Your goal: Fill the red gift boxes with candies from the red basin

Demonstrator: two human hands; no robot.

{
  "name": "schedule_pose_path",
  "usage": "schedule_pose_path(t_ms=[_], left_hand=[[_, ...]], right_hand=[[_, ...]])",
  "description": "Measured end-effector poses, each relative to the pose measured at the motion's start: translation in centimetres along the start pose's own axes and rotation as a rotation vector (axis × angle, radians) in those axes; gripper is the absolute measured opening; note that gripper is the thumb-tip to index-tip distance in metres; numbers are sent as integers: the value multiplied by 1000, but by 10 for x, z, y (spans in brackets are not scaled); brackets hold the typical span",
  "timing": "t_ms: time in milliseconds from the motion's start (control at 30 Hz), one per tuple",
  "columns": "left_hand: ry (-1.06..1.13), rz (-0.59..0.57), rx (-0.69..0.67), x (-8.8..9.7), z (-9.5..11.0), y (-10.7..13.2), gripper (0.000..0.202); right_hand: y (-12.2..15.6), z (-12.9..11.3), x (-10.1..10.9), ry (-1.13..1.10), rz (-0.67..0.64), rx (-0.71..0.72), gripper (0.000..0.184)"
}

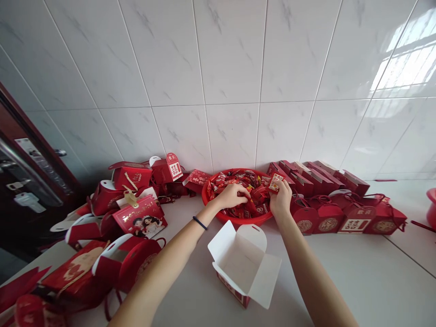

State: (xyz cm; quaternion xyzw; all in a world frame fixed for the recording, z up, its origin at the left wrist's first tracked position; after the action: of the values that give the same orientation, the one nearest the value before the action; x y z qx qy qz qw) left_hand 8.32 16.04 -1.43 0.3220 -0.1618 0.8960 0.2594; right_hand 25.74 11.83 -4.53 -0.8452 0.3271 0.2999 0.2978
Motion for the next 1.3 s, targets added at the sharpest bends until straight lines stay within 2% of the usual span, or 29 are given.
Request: schedule_pose_path(t_ms=[67,200,367,533,600,700,767,900,967,1133,1300], left_hand=[[69,89,-25,10,1,2,17],[381,220,-14,26,-5,3,16],[487,267,56,23,-16,-4,15],[525,273,72,17,-12,-7,29],[541,239,66,17,-9,-5,42],[530,181,60,19,-10,-1,58],[424,96,56,18,-10,2,55],[48,-116,-40,5,0,15,40],[-84,-156,-97,-4,6,20,41],[-123,-124,-100,-16,9,19,15],[-37,5,-69,-4,0,18,4]], right_hand=[[1,0,-2,3,-36,-12,15],[2,0,-8,20,-132,-45,15],[10,-2,-19,43,-302,-105,22],[23,-3,-31,74,-500,-207,32],[23,-2,-30,72,-494,-201,33],[16,-2,-24,56,-391,-141,33],[12,-2,-20,49,-329,-110,33],[11,-2,-19,39,-284,-88,33],[12,-2,-19,51,-287,-80,32],[13,-3,-20,78,-298,-63,33],[13,-3,-21,67,-291,-70,33]])
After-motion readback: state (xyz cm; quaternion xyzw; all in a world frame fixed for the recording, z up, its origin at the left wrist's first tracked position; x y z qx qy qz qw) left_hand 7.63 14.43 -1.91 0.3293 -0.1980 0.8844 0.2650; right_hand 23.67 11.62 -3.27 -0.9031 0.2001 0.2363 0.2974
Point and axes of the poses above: each hand's wrist, its own y-axis away from the middle knuckle, its own x-axis out of the back of the hand, z = x × y, the point moved 6 cm from there along -y, towards the middle knuckle, and after that the axes turned 13 degrees about x, right-handed, at the moved point
